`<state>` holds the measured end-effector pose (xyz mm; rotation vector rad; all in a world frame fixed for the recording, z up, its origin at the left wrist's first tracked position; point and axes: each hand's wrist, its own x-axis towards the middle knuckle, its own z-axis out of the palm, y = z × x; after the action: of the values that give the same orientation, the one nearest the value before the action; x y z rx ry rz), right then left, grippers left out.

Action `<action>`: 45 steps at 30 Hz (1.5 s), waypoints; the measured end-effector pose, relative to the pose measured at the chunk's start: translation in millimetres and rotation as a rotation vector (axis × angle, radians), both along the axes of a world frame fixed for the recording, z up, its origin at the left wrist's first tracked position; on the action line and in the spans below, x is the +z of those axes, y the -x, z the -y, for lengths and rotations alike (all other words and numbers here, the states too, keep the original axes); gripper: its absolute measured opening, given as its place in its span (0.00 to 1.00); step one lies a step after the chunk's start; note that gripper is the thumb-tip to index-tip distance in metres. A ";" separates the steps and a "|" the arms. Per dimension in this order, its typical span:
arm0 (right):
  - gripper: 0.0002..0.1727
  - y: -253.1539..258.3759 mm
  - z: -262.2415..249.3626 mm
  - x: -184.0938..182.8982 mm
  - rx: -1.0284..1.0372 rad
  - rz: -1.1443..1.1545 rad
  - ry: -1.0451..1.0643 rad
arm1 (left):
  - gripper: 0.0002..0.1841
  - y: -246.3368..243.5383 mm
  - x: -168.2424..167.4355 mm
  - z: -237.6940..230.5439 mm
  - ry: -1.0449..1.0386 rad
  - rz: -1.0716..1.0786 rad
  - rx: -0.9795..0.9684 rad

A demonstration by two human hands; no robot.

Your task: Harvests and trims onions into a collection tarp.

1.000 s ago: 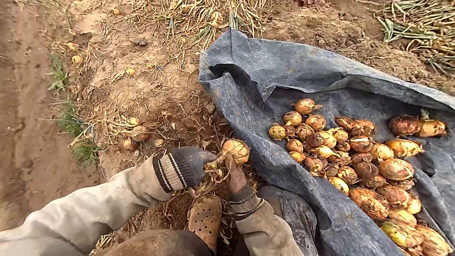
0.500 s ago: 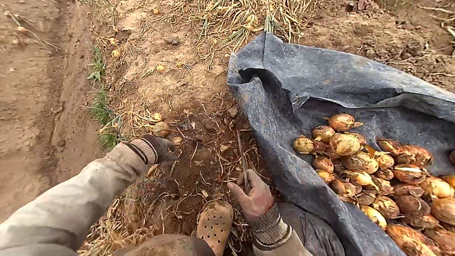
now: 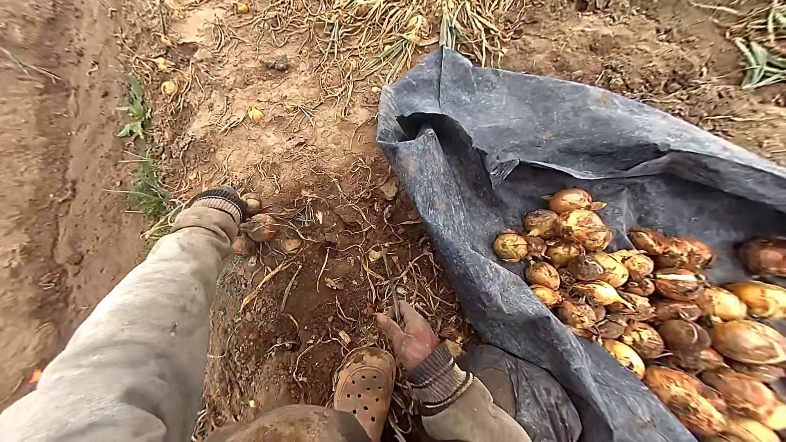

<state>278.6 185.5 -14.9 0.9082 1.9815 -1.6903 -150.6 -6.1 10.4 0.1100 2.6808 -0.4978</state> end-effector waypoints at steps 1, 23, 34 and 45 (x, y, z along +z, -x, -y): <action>0.28 0.5 0.1 -1.8 -0.011 0.007 0.021 | 0.21 -17.8 12.9 4.8 -0.165 -0.031 -0.123; 0.44 -4.1 7.0 2.6 -0.152 -0.187 0.111 | 0.13 -264.0 91.7 -67.3 -0.829 0.331 -0.914; 0.33 -30.3 -58.5 41.4 -1.126 -0.955 -0.031 | 0.19 -93.7 28.8 -49.9 -0.176 0.045 -0.379; 0.26 -1.0 14.1 20.1 -0.439 -0.210 0.392 | 0.40 -67.3 -11.4 22.9 0.069 0.178 -0.193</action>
<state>279.6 171.4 5.3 1.1052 1.5457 -2.3975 -83.4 -29.0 -0.9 0.3775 2.4887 -0.6094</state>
